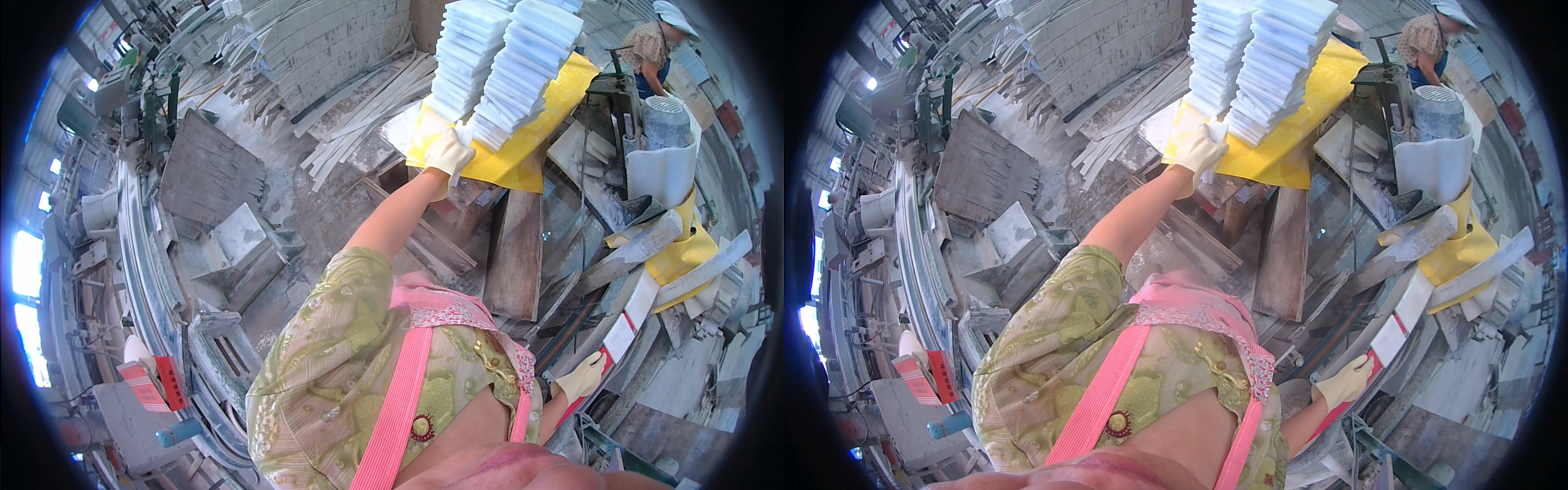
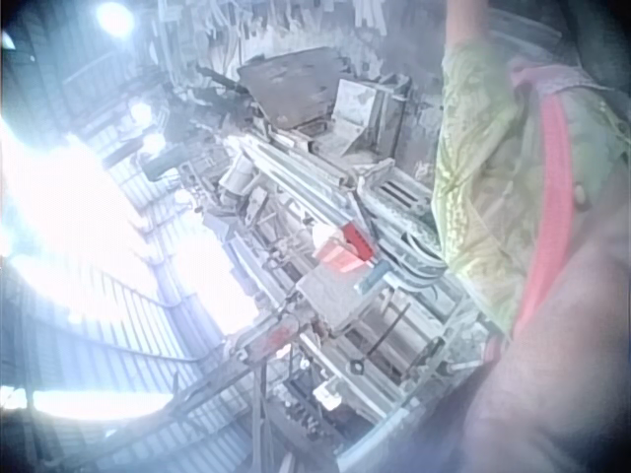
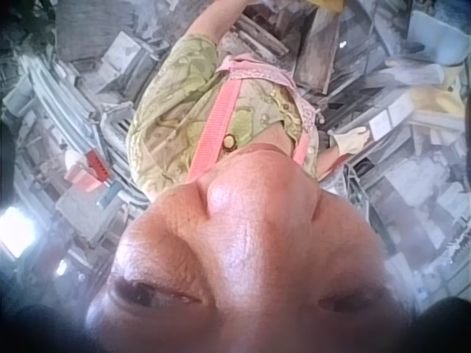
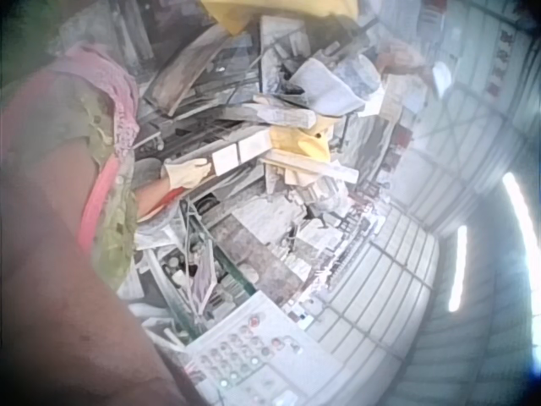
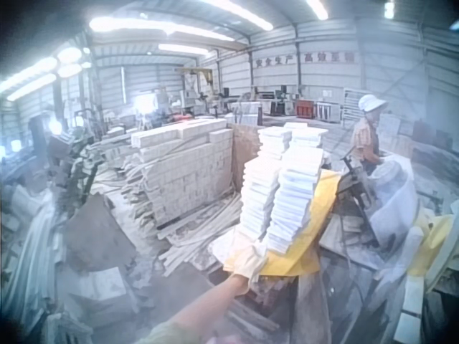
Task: The person picks up white rectangular boards from a cluttered pile and stacks them neatly on a yellow platform. They repeatedly lift, align, and place the boards, occasionally moving other debris aside to access more boards.
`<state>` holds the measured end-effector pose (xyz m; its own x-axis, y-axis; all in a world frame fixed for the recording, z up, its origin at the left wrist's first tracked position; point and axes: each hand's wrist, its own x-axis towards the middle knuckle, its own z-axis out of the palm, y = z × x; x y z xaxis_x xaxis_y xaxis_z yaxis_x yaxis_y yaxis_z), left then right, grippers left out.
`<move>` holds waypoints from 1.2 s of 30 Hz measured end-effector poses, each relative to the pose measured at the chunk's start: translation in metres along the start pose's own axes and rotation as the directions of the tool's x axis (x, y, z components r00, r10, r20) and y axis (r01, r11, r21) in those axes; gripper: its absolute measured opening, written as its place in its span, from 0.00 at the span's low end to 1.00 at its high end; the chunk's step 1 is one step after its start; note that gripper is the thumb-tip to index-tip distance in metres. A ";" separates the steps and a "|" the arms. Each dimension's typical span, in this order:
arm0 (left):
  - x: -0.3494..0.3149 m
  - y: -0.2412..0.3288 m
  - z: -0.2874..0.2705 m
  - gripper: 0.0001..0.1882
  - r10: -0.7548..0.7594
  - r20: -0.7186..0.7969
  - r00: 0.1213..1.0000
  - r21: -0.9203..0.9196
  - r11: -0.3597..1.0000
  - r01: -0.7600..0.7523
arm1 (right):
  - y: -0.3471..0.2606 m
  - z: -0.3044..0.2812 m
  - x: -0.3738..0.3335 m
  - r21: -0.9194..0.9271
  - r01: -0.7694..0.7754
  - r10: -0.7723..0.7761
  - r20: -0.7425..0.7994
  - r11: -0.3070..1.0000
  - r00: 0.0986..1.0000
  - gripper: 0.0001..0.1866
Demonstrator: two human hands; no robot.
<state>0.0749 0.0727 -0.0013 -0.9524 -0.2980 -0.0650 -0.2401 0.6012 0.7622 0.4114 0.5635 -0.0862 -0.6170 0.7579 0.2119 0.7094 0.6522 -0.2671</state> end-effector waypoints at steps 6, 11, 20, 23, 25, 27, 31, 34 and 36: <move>-0.001 0.002 -0.002 0.31 0.009 -0.001 1.000 -0.011 1.000 -0.009 | 0.000 -0.002 -0.005 0.029 -0.035 0.034 0.047 0.999 0.998 0.29; -0.004 0.004 -0.006 0.33 -0.010 0.075 0.997 -0.015 1.000 0.011 | -0.002 -0.007 -0.009 0.036 -0.029 0.028 0.033 0.999 0.999 0.29; 0.033 -0.023 0.010 0.20 0.473 -0.209 0.856 0.488 0.809 -0.328 | -0.047 -0.053 -0.041 0.426 -0.128 0.095 0.100 0.895 0.991 0.28; 0.044 -0.023 0.006 0.17 0.328 0.127 0.936 0.238 0.906 -0.350 | -0.030 -0.061 -0.043 0.476 -0.058 0.021 0.082 0.878 0.996 0.28; 0.037 -0.018 0.003 0.15 0.179 0.302 0.936 -0.255 0.962 -0.102 | -0.007 -0.060 -0.037 0.286 -0.159 0.128 0.125 0.945 0.984 0.25; 0.024 -0.012 -0.002 0.25 0.242 0.220 0.945 -0.221 0.956 -0.193 | 0.014 -0.058 -0.030 0.265 -0.049 0.044 0.026 0.963 0.999 0.23; 0.013 -0.007 -0.005 0.28 0.164 0.167 0.972 -0.126 0.982 -0.144 | 0.032 -0.055 -0.009 0.002 0.344 -0.342 -0.096 0.939 0.935 0.30; 0.022 -0.012 0.001 0.29 0.096 0.173 0.980 -0.211 0.976 -0.059 | 0.024 -0.040 0.017 -0.078 0.470 -0.476 -0.083 0.879 0.876 0.37; 0.032 -0.015 0.002 0.31 0.124 0.216 0.968 -0.128 0.987 -0.098 | 0.013 -0.021 0.035 -0.242 0.376 -0.368 0.081 0.894 0.926 0.38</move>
<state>0.0481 0.0558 -0.0160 -0.9928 -0.0538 -0.1073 -0.1194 0.5278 0.8409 0.4060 0.5992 -0.0622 -0.8602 0.4609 0.2184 0.4846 0.8721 0.0682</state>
